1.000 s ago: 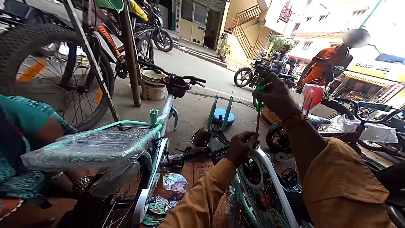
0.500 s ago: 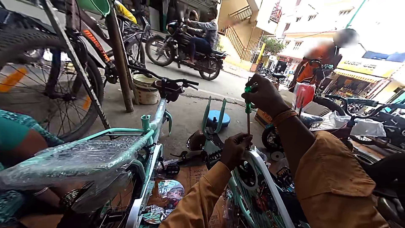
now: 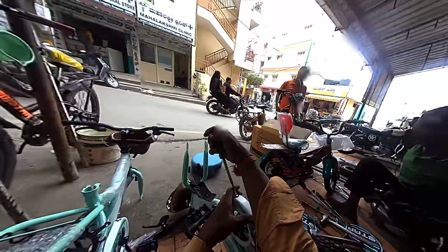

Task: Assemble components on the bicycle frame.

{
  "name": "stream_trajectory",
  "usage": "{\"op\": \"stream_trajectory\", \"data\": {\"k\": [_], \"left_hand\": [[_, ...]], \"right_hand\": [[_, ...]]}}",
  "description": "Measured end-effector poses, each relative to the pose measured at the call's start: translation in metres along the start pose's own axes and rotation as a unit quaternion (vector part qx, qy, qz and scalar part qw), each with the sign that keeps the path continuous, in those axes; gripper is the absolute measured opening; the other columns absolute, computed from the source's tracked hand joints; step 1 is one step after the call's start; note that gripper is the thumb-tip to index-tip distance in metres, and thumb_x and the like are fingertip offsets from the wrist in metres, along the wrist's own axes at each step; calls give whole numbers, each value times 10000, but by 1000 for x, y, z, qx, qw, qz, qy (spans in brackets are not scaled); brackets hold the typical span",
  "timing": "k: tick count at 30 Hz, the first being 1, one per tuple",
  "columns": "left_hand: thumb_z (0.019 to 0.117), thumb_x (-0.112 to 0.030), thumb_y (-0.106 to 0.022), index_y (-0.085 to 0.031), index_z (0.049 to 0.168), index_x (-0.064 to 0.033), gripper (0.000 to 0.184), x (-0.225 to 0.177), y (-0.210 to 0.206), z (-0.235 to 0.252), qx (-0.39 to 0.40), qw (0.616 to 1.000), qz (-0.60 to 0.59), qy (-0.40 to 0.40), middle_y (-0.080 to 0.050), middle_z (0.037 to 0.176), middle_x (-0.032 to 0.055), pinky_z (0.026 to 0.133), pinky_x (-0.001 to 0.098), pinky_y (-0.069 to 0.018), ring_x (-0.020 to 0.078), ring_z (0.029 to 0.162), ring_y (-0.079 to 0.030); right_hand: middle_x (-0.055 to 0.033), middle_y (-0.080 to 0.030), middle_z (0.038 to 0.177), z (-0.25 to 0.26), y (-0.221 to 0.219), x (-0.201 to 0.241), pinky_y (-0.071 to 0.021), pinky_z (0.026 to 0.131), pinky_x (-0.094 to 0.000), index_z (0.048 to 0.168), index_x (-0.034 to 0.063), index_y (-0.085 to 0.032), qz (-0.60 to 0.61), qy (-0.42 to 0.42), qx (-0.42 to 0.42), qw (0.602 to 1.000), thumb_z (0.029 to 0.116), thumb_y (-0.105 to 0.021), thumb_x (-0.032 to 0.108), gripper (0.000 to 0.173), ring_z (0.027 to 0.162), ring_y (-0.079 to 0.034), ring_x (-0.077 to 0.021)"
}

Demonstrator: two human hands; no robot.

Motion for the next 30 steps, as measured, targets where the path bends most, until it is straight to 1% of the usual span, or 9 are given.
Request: {"op": "stream_trajectory", "data": {"k": [6,10,14,18,21,23,25,28,30], "left_hand": [[719,-363,-920,-508,1419,-132,844,-3,1,-8,-9,999,-12,42,-642,1234,113,936,481,-552,240,1084,-648],[714,-311,-929,-600,1309,-79,718,-2,0,-14,-37,999,4,-14,-598,1287,138,951,483,-543,268,1143,-610],[715,-424,-931,-579,1331,-87,785,-5,0,-18,-9,1000,-10,21,-619,1263,132,938,476,-549,257,1094,-637],[701,-439,-932,-588,1310,-94,779,-3,0,-13,-2,1000,-23,12,-618,1231,113,935,442,-551,230,1087,-631],[713,-426,-930,-590,1300,-75,764,-2,-2,-13,-5,1000,-17,2,-625,1204,113,920,431,-557,220,1055,-640],[725,-394,-929,-586,1298,-74,741,0,-3,-12,-8,1000,-16,-4,-622,1203,113,904,418,-563,210,1040,-644],[732,-351,-927,-583,1304,-85,719,0,-2,-12,-9,1000,-16,-1,-624,1204,109,887,415,-568,206,1029,-649],[730,-292,-929,-597,1297,-90,688,1,-2,-13,-17,1000,-23,-1,-632,1201,108,861,441,-578,221,1012,-654],[728,-272,-929,-602,1292,-90,676,1,-4,-14,-19,1000,-21,0,-633,1213,109,870,454,-575,229,1028,-652]], "right_hand": [[44,-483,675,-14,-13,5,-365,430,-193,1190,55,-612,-118,72,-117,983,1052,-490,145,205,480,-401,-32],[3,-524,710,-8,-20,-6,-394,499,-304,1075,103,-659,-295,116,-232,920,1019,-552,198,153,530,-440,-102],[44,-477,653,-13,3,-5,-445,474,-243,1105,130,-613,-186,60,-212,957,1099,-434,316,258,500,-460,-73],[-12,-668,862,-15,15,9,-577,738,-354,1024,122,-660,-82,50,-130,987,1088,-406,329,334,841,-662,-168],[-54,-711,983,-12,13,4,-580,897,-447,988,136,-606,38,24,-68,997,1052,-380,266,269,1037,-688,-229],[-10,-684,844,-9,13,-7,-582,724,-331,904,187,-585,98,4,-32,995,1071,-339,307,321,820,-684,-150],[57,-505,667,-7,11,-15,-455,508,-210,987,217,-543,97,14,-11,995,1108,-338,317,259,535,-482,-62],[47,-445,640,-7,8,-17,-406,472,-222,1051,159,-578,-156,86,-195,964,1087,-475,267,154,495,-425,-63],[11,-585,786,-12,6,-15,-485,649,-320,1049,130,-642,-323,131,-325,879,1043,-551,295,189,677,-564,-99]]}}
Point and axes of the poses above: each hand's wrist, its own z-axis towards the middle knuckle, its own y-axis out of the back of the hand, x = y × z, the point moved 2 cm from there along z, towards the middle knuckle
